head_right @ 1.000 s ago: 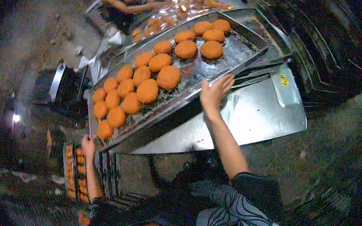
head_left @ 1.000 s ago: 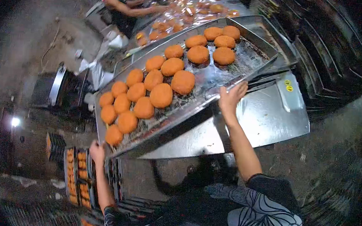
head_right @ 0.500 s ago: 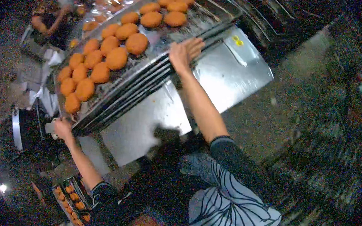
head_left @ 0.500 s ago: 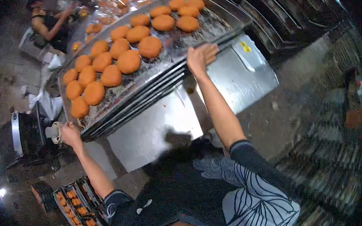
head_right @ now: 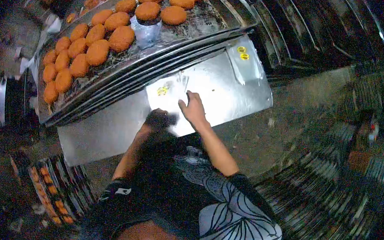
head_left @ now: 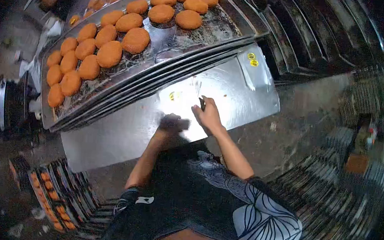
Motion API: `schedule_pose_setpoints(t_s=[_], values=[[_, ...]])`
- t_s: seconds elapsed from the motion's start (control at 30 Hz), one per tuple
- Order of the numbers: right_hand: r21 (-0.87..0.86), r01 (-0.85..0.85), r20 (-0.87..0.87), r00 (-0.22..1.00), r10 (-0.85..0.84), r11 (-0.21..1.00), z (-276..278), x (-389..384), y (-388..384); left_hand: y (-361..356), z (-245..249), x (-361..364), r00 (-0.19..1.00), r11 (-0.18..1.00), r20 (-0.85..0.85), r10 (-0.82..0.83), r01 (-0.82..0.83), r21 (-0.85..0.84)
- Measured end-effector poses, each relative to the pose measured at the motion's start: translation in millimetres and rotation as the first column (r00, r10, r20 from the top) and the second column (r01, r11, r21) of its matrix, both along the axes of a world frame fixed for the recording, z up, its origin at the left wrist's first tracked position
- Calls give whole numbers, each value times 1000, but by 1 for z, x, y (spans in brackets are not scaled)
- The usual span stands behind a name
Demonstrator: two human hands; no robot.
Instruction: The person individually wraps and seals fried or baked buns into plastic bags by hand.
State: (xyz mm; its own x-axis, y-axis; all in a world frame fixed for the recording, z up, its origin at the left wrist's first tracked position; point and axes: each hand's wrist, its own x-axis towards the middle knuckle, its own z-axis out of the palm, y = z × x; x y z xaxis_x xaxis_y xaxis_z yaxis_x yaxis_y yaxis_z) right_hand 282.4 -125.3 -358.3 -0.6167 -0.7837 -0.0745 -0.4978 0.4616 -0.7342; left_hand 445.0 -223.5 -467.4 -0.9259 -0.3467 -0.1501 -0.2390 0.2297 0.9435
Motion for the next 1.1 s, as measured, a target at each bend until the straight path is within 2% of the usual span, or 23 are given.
schedule_pose_setpoints(t_s=[0.03, 0.07, 0.13, 0.17, 0.23, 0.27, 0.3, 0.43, 0.5, 0.53, 0.63, 0.67, 0.7, 0.73, 0.77, 0.83, 0.87, 0.9, 0.93, 0.97, 1.03, 1.07, 1.1], values=[[-33, -63, 88, 994, 65, 997, 3, -10, 11, 6, -37, -2, 946, 906, -279, 163, -32, 421], [-41, -67, 166, 984, 73, 997, -1, -16, 27, 5, -27, -7, 942, 907, -280, 185, -54, 418], [1, -142, 356, 925, 133, 990, -17, -17, 59, 13, 23, -5, 951, 726, -98, 292, -154, 670], [39, -223, 459, 870, 181, 974, -22, -16, 70, 17, 40, -8, 944, 719, -90, 317, -178, 672], [-195, -443, 294, 825, 483, 875, 1, -13, 74, 16, 75, -23, 908, 968, 346, 236, -252, 2], [-312, -454, 259, 804, 534, 835, 0, -12, 65, 19, 100, -25, 958, 971, 156, 239, -240, -12], [-423, -456, 224, 785, 578, 783, -1, -10, 57, 23, 99, -28, 953, 966, 157, 258, -258, -19], [-404, -443, 344, 737, 582, 800, -27, -17, 31, 52, 128, -47, 870, 869, 134, 475, -488, 84], [-17, -528, 287, 811, 510, 849, 19, -24, 41, 57, 83, -40, 823, 756, -10, 567, -516, 403], [-22, -452, 223, 867, 445, 892, 25, -21, 52, 59, 125, -42, 862, 862, 70, 503, -506, 35], [-51, -252, 72, 964, 255, 966, 27, -4, 71, 62, 129, -47, 934, 942, 130, 334, -336, -7], [-220, -173, 236, 946, 224, 960, 32, 3, 69, 67, 137, -50, 896, 896, -51, 440, -435, 89], [-236, -170, 218, 950, 223, 957, 39, -1, 61, 67, 145, -53, 819, 845, -215, 532, -497, 197], [-102, -163, 584, 789, 191, 981, 54, -7, 50, 58, 157, -56, 802, 820, -233, 551, -572, -28], [24, -207, 859, 505, 86, 978, 72, -8, 36, 58, 176, -57, 758, 759, -295, 582, -637, -137], [75, 332, 994, -102, -43, 940, 139, -3, -11, 55, 215, -45, 843, 836, -357, 403, -498, -230], [-255, 330, 962, 178, 205, 909, 119, -11, -27, 51, 225, -44, 745, 818, -529, 405, -554, -154], [-508, 452, 857, 184, 481, 733, 152, 9, -48, 37, 222, -35, 732, 721, -510, 451, -636, -275], [-586, 498, 741, 10, 671, 639, 157, 20, -61, 24, 229, -37, 469, 670, -556, 686, -705, 233], [-563, 528, 673, -154, 723, 636, 158, 39, -70, 12, 238, -38, 208, 464, -427, 880, -567, 680], [-610, 288, 447, -644, 621, 738, 107, 79, -89, -26, 249, 17, 471, 260, -236, 850, 16, 965], [-620, 39, 720, -368, 588, 783, 114, 88, -99, -50, 221, 38, 446, 447, -382, 810, -48, 893], [-526, -181, 845, -3, 534, 831, 130, 97, -111, -66, 205, 56, 217, 293, -233, 948, -306, 906]])
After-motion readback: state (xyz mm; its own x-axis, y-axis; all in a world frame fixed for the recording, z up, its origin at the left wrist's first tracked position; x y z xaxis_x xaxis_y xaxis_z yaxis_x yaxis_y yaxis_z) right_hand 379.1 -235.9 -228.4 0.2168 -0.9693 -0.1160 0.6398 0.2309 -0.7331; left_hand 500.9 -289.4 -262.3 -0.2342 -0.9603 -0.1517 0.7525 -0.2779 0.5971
